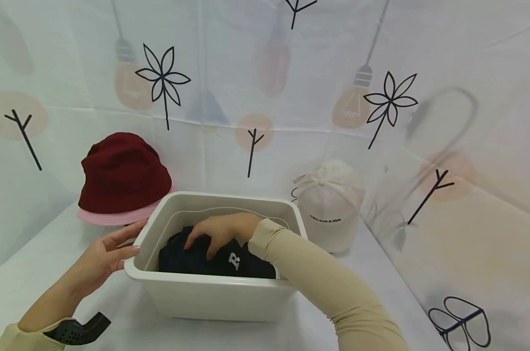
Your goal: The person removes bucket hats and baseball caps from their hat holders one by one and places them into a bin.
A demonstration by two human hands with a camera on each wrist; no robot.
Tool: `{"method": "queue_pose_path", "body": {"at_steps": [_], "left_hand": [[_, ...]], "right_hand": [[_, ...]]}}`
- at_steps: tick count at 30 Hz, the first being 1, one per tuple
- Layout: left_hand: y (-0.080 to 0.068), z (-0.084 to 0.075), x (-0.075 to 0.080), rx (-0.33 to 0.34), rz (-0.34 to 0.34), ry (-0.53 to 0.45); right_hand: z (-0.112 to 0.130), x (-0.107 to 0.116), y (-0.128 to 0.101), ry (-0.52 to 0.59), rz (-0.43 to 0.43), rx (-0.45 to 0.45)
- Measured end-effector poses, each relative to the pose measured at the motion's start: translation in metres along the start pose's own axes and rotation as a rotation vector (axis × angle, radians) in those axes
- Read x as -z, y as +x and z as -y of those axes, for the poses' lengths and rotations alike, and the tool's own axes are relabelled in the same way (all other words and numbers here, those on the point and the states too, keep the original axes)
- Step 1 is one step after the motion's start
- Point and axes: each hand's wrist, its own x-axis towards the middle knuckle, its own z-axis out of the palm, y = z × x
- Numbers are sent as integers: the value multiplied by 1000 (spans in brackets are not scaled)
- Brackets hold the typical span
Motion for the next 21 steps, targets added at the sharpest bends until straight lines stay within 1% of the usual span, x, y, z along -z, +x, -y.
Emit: {"method": "queue_pose_path", "body": {"at_steps": [2, 7, 13, 17, 21], "left_hand": [[1, 1, 0, 2, 1, -2], [1, 3, 1, -1, 3, -11], [0, 3, 0, 0, 9, -3], [-1, 3, 0, 0, 5, 5], [-1, 3, 1, -6, 7, 8]], "right_hand": [[4, 5, -8, 17, -16, 0], [11, 15, -28, 77, -88, 40], [22, 25, -62, 135, -183, 27], [29, 25, -84, 152, -256, 77], [36, 19, -105, 169, -325, 118]]}}
